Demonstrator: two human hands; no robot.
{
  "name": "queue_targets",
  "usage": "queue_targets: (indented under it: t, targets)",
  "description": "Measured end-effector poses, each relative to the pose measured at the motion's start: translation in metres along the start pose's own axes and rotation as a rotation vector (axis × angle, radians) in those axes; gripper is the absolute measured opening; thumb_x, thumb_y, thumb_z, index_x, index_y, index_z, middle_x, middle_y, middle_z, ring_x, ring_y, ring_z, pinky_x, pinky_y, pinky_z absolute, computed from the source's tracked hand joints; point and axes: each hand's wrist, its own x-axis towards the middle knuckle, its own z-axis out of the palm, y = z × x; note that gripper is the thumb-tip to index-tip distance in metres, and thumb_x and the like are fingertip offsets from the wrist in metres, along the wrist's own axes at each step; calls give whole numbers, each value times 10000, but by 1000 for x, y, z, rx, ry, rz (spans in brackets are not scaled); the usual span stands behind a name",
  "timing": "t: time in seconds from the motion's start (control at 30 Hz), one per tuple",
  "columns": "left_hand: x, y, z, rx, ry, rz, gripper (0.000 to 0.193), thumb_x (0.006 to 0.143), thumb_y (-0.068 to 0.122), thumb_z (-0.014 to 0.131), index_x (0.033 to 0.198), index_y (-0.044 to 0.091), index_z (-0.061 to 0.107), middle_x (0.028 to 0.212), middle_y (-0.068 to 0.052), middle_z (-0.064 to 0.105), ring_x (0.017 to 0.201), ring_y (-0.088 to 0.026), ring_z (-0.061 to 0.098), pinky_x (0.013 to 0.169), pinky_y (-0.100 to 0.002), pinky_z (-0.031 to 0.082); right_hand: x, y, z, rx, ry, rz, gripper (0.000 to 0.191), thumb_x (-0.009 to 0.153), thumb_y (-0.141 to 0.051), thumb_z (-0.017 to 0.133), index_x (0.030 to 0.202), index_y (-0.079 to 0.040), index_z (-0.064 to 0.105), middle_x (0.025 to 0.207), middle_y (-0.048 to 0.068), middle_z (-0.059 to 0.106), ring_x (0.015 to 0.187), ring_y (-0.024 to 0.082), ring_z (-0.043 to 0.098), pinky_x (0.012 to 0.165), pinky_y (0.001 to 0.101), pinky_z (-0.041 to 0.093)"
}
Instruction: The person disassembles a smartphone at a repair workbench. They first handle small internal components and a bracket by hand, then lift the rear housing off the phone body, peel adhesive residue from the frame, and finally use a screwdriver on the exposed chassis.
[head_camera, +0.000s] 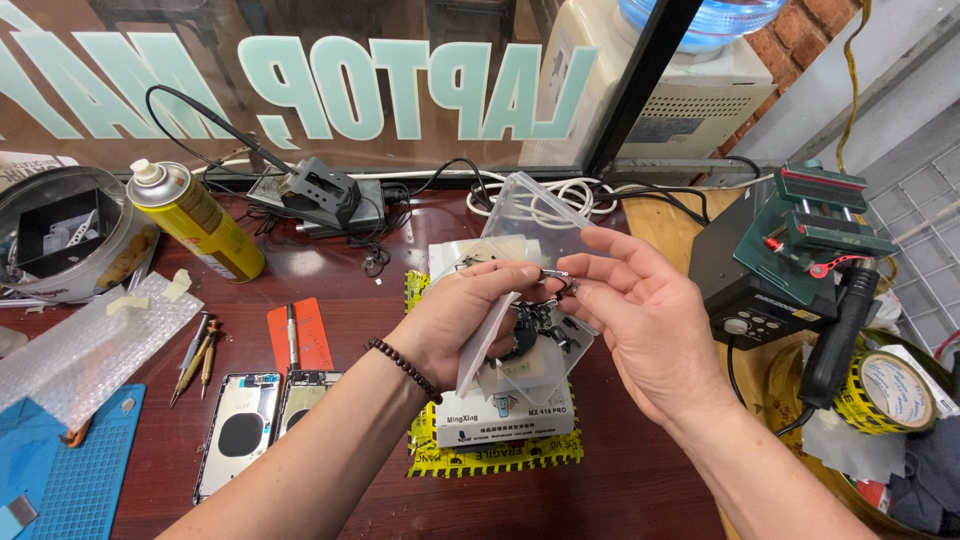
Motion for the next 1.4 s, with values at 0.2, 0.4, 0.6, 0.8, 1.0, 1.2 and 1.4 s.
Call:
queue_targets:
  t: [0.2,0.4,0.6,0.8,1.0,1.2,1.4]
  targets:
    - [2,-6,1,-83,2,-9,167,978,218,640,1028,60,665,828,-1,666,409,-54,405,362,-244,326,-2,-1,6,-137,38,-76,464,885,79,607,1346,43,564,1122,126,700,948,150,694,863,284,592]
    - [7,0,7,23,283,73,297,868,76,697,1164,58,674,959,-59,743,728,-106,709,636,-273,589,-1,-7,16,-380,71,-208,449,891,66,638,1334,24,579,1106,102,721,964,116,697,849,246,589]
    - [0,14,-2,127,122,183,200,917,111,748,1059,-23,708,929,-102,730,763,-152,687,660,-293,579,-4,-16,27,-601,64,-391,460,900,48,666,1349,-2,582,1092,82,752,977,103,726,872,243,609]
    - [-3,13,1,63,42,37,136,905,169,730,989,62,735,911,-35,741,585,-57,609,516,-223,500,0,-20,36,-688,49,-433,493,887,44,692,1362,-14,577,1076,83,750,944,107,728,848,250,615]
    - [-25,29,30,48,6,18,136,906,202,739,947,75,713,868,-21,717,476,-57,523,422,-230,415,-17,-60,41,-686,10,-433,508,897,30,698,1383,-23,559,1095,89,745,973,112,728,858,255,617]
    - [-31,47,48,45,14,17,126,910,195,737,939,81,692,857,-29,708,479,-61,527,427,-231,417,-15,-82,48,-609,22,-321,496,914,18,670,1391,-26,540,1082,96,754,959,108,729,827,252,613]
    - [-32,48,44,27,24,20,138,920,186,712,947,55,677,848,-38,700,460,-72,501,417,-249,409,-11,-76,45,-530,6,-304,497,923,28,655,1401,-9,525,1097,118,748,974,111,716,839,248,598]
